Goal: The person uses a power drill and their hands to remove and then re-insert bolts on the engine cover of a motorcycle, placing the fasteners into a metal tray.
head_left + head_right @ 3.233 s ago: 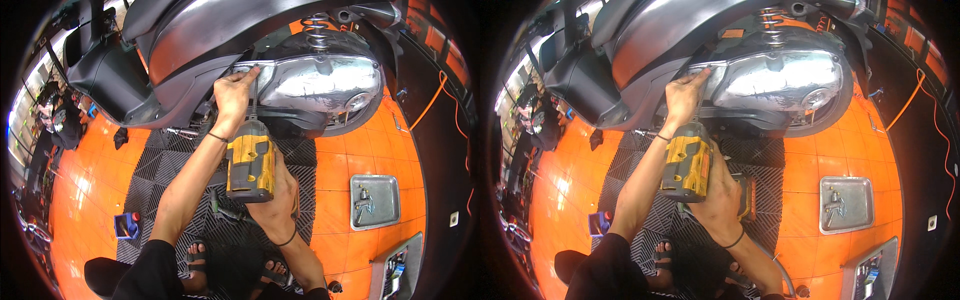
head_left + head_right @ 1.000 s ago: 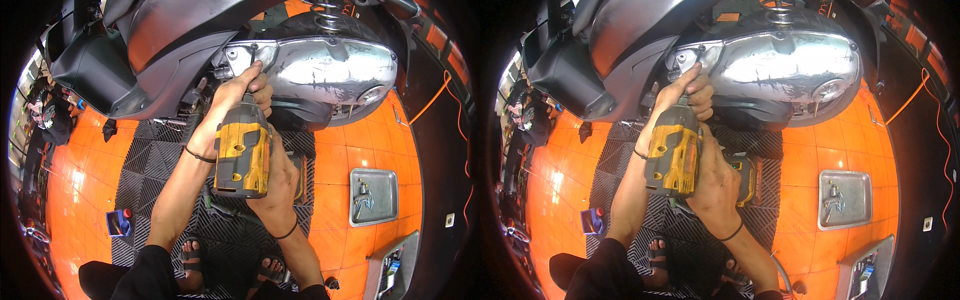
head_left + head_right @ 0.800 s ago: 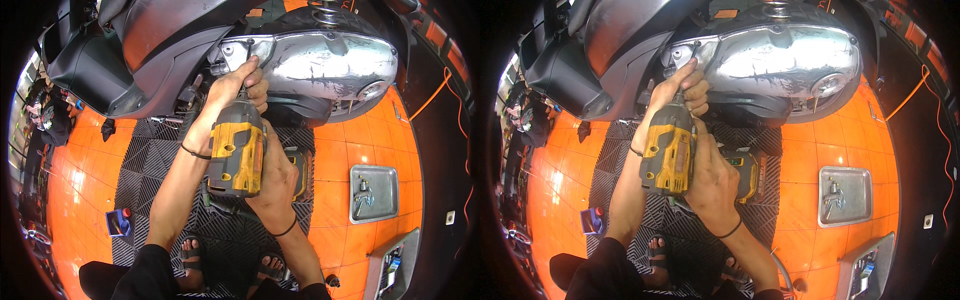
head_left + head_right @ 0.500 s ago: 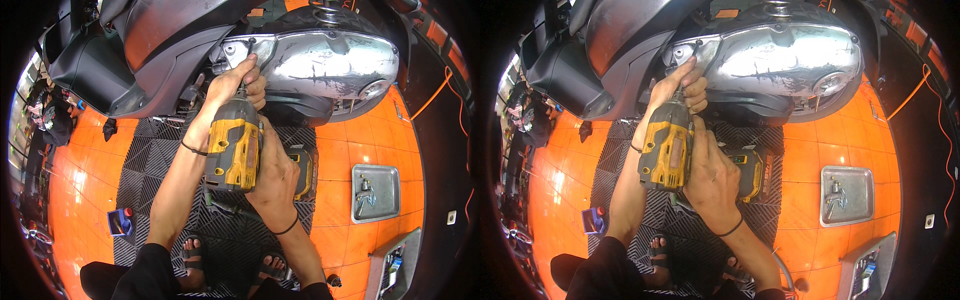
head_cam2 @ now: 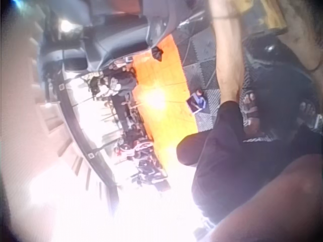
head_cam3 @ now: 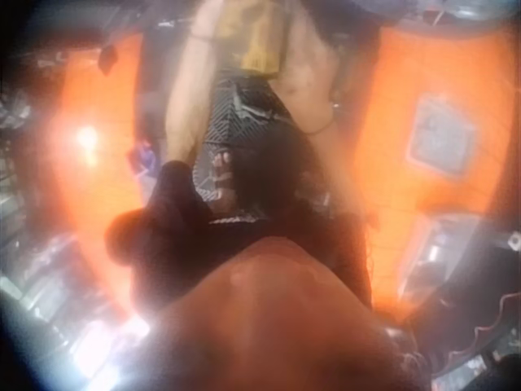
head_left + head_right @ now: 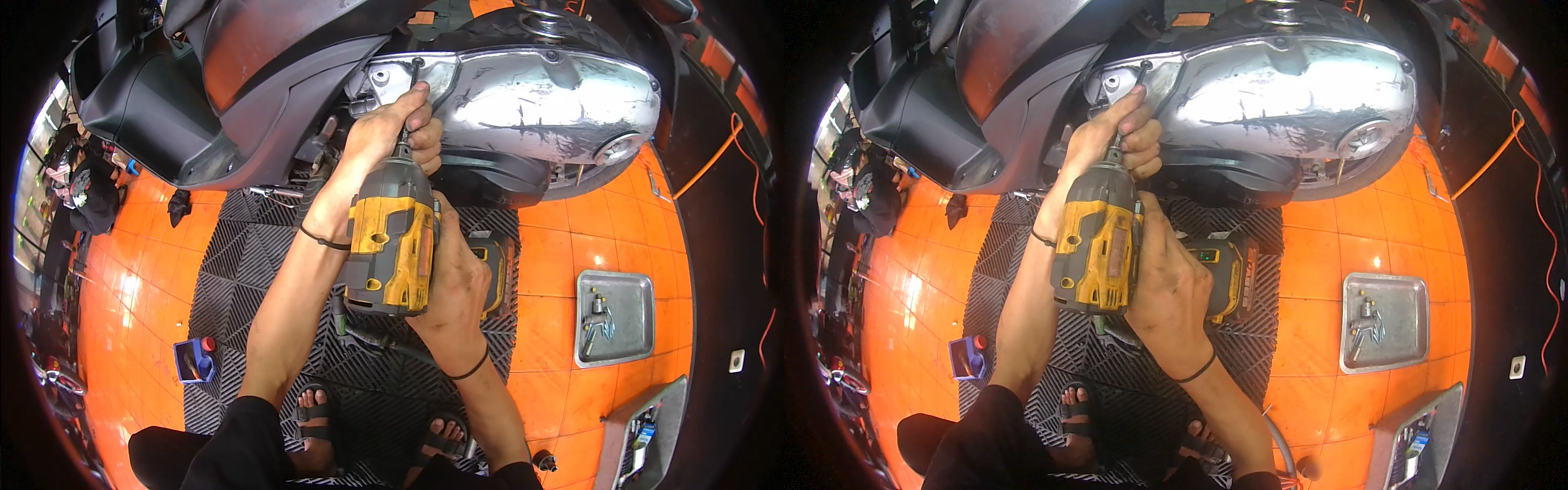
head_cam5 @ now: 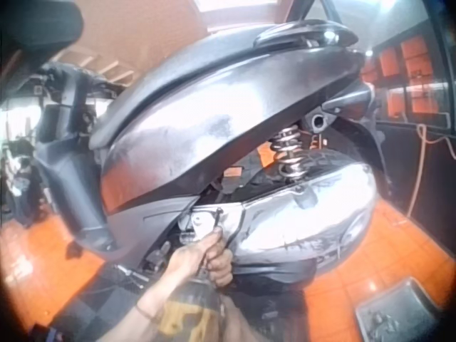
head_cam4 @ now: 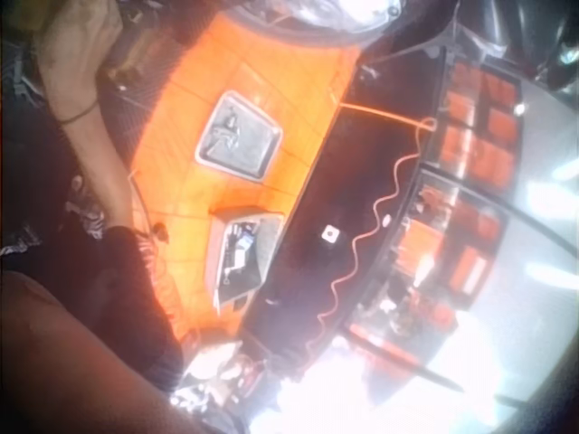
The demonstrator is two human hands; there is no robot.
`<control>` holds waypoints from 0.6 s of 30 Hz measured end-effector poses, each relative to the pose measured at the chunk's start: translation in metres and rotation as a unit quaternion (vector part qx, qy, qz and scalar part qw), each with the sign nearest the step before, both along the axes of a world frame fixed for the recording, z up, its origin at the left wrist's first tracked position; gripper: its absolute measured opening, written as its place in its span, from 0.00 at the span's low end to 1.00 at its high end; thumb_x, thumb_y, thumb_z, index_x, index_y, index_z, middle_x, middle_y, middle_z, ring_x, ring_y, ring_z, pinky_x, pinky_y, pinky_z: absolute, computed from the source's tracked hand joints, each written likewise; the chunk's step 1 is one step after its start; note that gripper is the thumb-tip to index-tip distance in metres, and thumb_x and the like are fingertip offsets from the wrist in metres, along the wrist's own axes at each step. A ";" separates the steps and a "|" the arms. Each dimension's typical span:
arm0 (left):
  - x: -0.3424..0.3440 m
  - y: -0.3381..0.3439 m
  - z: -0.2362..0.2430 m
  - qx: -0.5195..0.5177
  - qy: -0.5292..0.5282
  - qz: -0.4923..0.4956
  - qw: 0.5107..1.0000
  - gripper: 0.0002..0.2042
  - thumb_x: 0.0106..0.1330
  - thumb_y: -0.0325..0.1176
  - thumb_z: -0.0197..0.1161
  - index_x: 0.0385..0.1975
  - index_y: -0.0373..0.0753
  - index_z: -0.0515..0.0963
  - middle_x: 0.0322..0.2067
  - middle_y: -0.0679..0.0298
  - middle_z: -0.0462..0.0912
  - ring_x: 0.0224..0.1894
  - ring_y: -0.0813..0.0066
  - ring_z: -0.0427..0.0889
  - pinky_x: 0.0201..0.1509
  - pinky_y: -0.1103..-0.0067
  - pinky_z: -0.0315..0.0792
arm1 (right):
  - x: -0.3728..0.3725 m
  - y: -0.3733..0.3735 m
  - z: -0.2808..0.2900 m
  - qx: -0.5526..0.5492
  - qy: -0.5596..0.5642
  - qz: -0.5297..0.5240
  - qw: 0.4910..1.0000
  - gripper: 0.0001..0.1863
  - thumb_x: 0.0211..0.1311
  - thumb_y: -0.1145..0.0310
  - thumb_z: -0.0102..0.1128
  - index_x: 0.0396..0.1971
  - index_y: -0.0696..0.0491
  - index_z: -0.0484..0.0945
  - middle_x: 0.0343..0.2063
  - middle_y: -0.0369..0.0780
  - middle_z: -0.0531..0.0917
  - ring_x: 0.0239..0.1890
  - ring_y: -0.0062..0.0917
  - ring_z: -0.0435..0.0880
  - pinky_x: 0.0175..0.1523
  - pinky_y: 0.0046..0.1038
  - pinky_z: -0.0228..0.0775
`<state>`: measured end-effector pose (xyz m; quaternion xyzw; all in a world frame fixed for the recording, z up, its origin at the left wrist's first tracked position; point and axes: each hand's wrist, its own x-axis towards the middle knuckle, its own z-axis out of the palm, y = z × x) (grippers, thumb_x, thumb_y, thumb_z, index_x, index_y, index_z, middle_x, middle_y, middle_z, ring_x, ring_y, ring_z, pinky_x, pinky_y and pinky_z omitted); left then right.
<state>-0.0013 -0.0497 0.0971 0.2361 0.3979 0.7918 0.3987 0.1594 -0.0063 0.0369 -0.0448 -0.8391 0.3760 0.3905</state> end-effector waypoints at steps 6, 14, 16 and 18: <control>-0.005 -0.003 0.000 -0.019 0.002 -0.005 1.000 0.20 0.79 0.44 0.50 0.21 0.47 0.62 0.16 0.75 0.56 0.16 0.84 0.51 0.22 0.81 0.51 | 0.001 -0.005 0.007 -0.011 -0.034 0.009 0.999 0.33 0.55 0.74 0.66 0.62 0.61 0.67 0.48 0.52 0.82 0.43 0.44 0.87 0.43 0.37 0.80; -0.004 0.002 0.006 -0.019 -0.004 0.012 1.000 0.17 0.78 0.42 0.51 0.25 0.44 0.64 0.18 0.71 0.61 0.17 0.83 0.57 0.21 0.81 0.54 | 0.007 0.003 0.019 -0.014 -0.041 0.006 0.999 0.36 0.50 0.73 0.70 0.62 0.59 0.67 0.48 0.51 0.82 0.44 0.47 0.86 0.44 0.37 0.79; -0.004 0.001 0.006 -0.016 0.000 0.014 1.000 0.17 0.79 0.44 0.49 0.26 0.44 0.65 0.18 0.71 0.62 0.17 0.83 0.58 0.21 0.81 0.56 | 0.008 0.002 0.022 -0.026 -0.036 0.005 0.999 0.39 0.46 0.73 0.74 0.61 0.59 0.69 0.46 0.54 0.84 0.47 0.49 0.86 0.47 0.36 0.79; -0.002 -0.003 0.005 -0.014 -0.015 0.024 0.999 0.18 0.79 0.46 0.47 0.27 0.44 0.66 0.18 0.71 0.63 0.17 0.82 0.60 0.21 0.81 0.58 | 0.008 0.001 0.019 -0.024 -0.016 0.013 0.999 0.38 0.48 0.72 0.73 0.62 0.61 0.69 0.48 0.54 0.83 0.47 0.48 0.86 0.49 0.36 0.79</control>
